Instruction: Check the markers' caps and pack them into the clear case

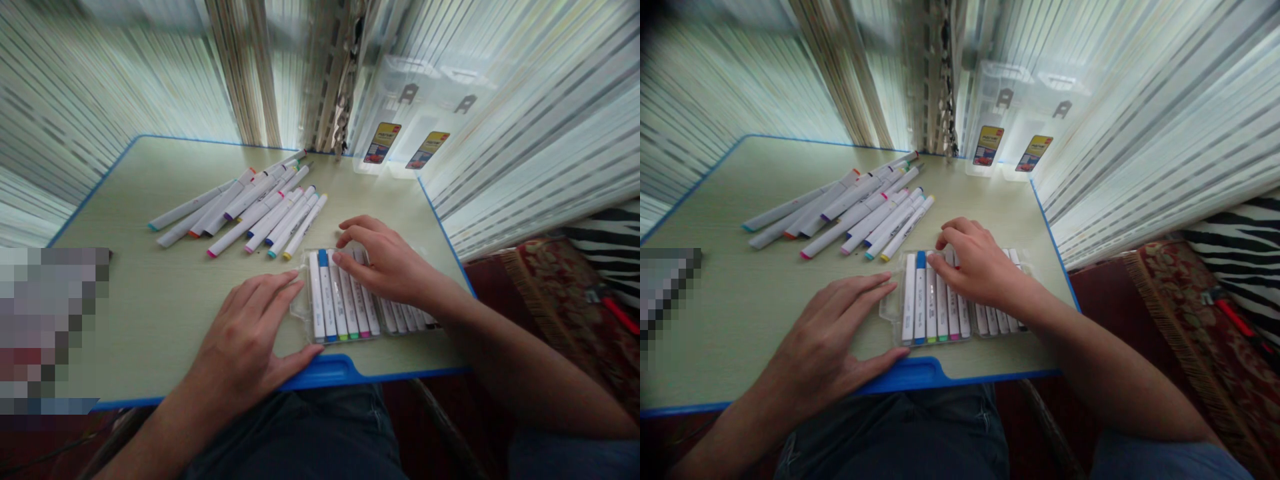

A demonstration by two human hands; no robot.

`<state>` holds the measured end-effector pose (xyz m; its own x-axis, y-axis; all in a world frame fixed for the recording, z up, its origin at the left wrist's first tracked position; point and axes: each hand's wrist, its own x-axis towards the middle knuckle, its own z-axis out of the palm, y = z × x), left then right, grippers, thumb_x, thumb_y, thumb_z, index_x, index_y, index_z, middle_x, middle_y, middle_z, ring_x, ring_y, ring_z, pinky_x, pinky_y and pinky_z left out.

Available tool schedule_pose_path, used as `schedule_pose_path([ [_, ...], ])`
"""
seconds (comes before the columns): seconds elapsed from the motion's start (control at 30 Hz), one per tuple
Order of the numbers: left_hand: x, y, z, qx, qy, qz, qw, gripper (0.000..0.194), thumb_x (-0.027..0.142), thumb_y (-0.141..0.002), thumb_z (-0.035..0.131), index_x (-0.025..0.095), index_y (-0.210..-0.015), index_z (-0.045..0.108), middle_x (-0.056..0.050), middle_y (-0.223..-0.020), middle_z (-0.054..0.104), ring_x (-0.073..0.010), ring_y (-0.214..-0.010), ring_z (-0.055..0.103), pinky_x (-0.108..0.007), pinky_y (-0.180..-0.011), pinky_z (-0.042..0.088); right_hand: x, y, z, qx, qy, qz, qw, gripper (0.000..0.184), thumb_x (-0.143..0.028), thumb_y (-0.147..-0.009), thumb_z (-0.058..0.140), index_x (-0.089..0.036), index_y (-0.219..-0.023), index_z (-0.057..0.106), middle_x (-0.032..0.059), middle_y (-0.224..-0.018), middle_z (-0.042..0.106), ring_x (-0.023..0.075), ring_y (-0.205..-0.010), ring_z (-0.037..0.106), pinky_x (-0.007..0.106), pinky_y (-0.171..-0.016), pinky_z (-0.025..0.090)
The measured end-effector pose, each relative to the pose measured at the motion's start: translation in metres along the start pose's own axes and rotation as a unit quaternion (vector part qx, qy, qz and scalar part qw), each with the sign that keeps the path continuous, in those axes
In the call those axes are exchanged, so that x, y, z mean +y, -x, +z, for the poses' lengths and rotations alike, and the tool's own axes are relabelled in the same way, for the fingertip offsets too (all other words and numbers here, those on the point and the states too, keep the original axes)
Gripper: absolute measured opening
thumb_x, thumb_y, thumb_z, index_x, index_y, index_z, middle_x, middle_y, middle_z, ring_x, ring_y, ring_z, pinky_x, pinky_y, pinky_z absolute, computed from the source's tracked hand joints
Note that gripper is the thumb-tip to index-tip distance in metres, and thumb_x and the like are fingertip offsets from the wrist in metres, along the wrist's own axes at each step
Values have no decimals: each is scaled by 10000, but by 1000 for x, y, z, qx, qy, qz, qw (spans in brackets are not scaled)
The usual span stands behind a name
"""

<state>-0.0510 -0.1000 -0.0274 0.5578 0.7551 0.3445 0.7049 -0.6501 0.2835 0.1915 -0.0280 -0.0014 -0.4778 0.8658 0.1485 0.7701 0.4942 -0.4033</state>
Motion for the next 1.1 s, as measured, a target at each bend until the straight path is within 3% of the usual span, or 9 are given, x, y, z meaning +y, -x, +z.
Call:
schedule_pose_path([
  [0.17,0,-1,0,1,5,-4,1000,597,431,-850,695,74,-1308,554,-205,-1292,623,-341,-1192,578,-505,-1020,487,1,0,-2,-9,-1,1,1000,194,-283,-950,569,-148,-918,704,167,-1192,651,285,-1112,619,433,-1008,453],
  [0.77,-1,-2,1,-3,-1,1,1000,609,434,-849,692,100,-1331,528,-194,-1313,617,-340,-1211,574,-501,-1037,474,3,1,-3,10,5,-7,1000,220,-272,-955,563,-153,-919,744,158,-1158,686,277,-1086,636,432,-1000,465],
  [1.1,0,-2,0,-3,-2,2,1000,632,433,-848,695,106,-1355,505,-192,-1312,613,-342,-1206,574,-513,-1029,481,8,1,-8,-8,-28,1,1000,362,-311,-1022,465,-144,-964,780,155,-1166,691,261,-1101,643,416,-992,468],
])
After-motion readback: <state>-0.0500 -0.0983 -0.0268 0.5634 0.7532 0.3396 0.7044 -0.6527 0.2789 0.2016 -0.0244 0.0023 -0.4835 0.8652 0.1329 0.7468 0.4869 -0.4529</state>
